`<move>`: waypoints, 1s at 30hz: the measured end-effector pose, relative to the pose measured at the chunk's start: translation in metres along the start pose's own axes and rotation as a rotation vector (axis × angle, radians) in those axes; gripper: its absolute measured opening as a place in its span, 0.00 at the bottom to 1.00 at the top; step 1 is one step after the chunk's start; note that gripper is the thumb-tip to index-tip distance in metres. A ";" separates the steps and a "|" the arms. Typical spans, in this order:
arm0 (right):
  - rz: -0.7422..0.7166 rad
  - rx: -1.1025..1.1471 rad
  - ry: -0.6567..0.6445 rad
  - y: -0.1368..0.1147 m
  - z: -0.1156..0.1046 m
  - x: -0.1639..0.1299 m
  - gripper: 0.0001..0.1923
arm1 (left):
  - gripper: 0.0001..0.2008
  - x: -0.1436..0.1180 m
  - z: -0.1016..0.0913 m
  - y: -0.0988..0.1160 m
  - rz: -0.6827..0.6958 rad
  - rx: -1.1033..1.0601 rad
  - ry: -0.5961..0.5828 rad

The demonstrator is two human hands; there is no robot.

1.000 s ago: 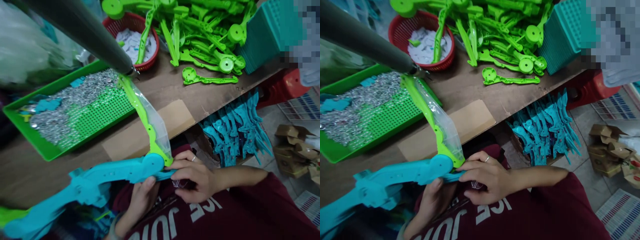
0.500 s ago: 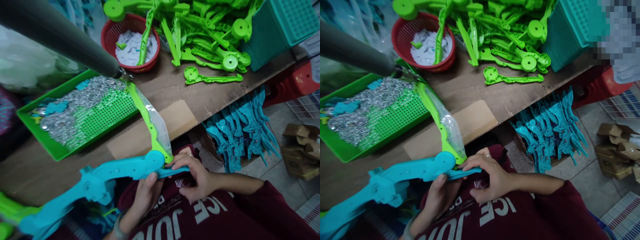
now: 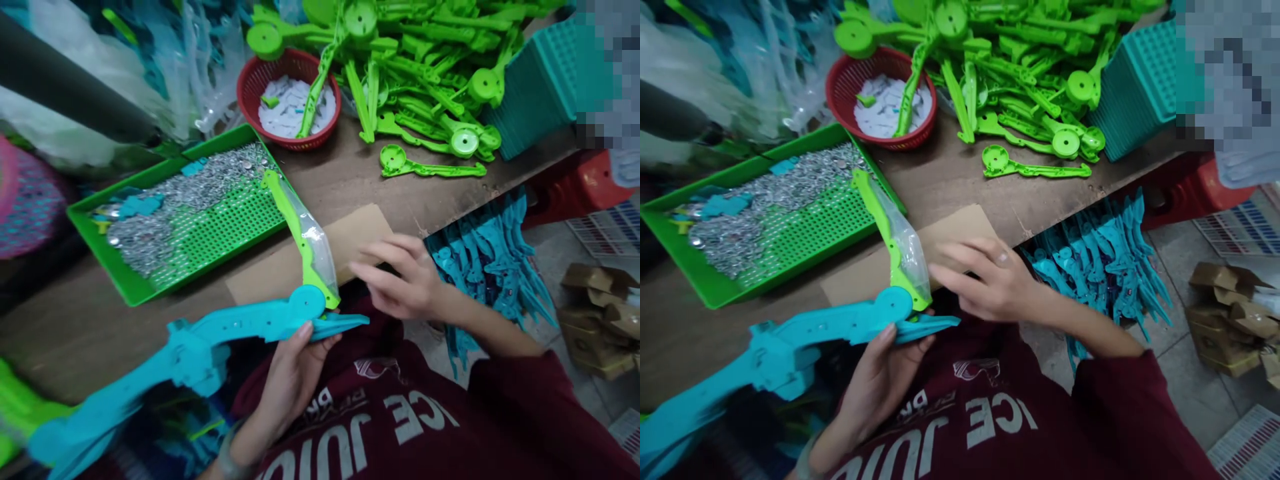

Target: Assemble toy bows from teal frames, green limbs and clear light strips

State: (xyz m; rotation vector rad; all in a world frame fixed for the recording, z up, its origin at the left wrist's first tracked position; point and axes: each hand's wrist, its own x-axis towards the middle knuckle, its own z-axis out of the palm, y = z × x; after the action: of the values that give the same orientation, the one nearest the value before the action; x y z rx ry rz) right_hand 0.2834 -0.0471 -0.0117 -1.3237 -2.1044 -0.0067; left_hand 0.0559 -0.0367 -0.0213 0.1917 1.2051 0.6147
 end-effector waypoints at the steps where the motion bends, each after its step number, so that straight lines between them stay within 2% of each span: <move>1: -0.132 -0.018 -0.132 0.011 -0.001 0.018 0.26 | 0.20 -0.004 0.001 0.001 -0.027 -0.002 0.013; 3: -0.378 -0.029 -0.357 0.027 0.002 0.053 0.25 | 0.21 -0.011 0.004 0.001 -0.075 -0.018 0.043; 5: -0.585 -0.043 -0.527 0.031 0.009 0.080 0.17 | 0.22 -0.016 0.005 0.001 -0.113 -0.053 0.070; 6: -0.658 -0.067 -0.585 0.029 0.013 0.089 0.13 | 0.22 -0.018 0.005 0.000 -0.122 -0.077 0.078; 8: -0.715 -0.158 -0.653 0.016 0.018 0.095 0.15 | 0.21 -0.018 0.006 -0.001 -0.103 -0.131 0.077; 10: -0.639 -0.308 -0.658 0.000 0.020 0.089 0.15 | 0.20 -0.015 0.006 -0.005 -0.050 -0.179 0.057; 13: -0.533 -0.458 -0.590 -0.013 0.021 0.071 0.11 | 0.20 -0.011 0.005 -0.010 0.015 -0.176 -0.001; 15: -0.589 -0.469 -0.504 -0.008 0.022 0.063 0.09 | 0.18 -0.012 0.000 -0.007 -0.021 -0.053 -0.124; 17: -0.667 -0.478 -0.424 0.006 0.025 0.063 0.09 | 0.16 -0.017 -0.012 0.005 -0.030 0.217 -0.319; 18: -0.693 -0.493 -0.399 0.014 0.027 0.064 0.09 | 0.15 -0.020 -0.021 0.016 0.057 0.402 -0.383; 19: -0.708 -0.510 -0.383 0.021 0.029 0.066 0.09 | 0.15 -0.023 -0.032 0.028 0.225 0.606 -0.381; 20: -0.713 -0.521 -0.374 0.028 0.031 0.069 0.09 | 0.15 -0.024 -0.044 0.041 0.451 0.818 -0.304; 22: -0.707 -0.526 -0.364 0.037 0.034 0.071 0.08 | 0.18 -0.021 -0.070 0.068 0.930 1.190 0.030; 23: -0.697 -0.524 -0.357 0.039 0.035 0.072 0.08 | 0.20 -0.016 -0.082 0.079 1.050 1.335 0.156; 24: -0.684 -0.524 -0.350 0.039 0.036 0.071 0.08 | 0.21 -0.010 -0.093 0.087 1.121 1.432 0.181; 26: -0.652 -0.537 -0.345 0.037 0.037 0.069 0.10 | 0.23 0.004 -0.108 0.095 1.176 1.521 0.101; 28: -0.616 -0.548 -0.355 0.033 0.038 0.068 0.11 | 0.24 0.016 -0.114 0.092 1.230 1.531 0.029; 30: -0.575 -0.537 -0.375 0.031 0.038 0.067 0.11 | 0.26 0.023 -0.113 0.085 1.284 1.518 0.050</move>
State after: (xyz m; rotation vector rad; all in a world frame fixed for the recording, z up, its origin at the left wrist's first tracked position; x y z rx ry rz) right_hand 0.2697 0.0349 -0.0173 -0.9902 -2.8781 -0.6510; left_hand -0.0717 0.0258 -0.0428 2.3473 1.2680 0.6151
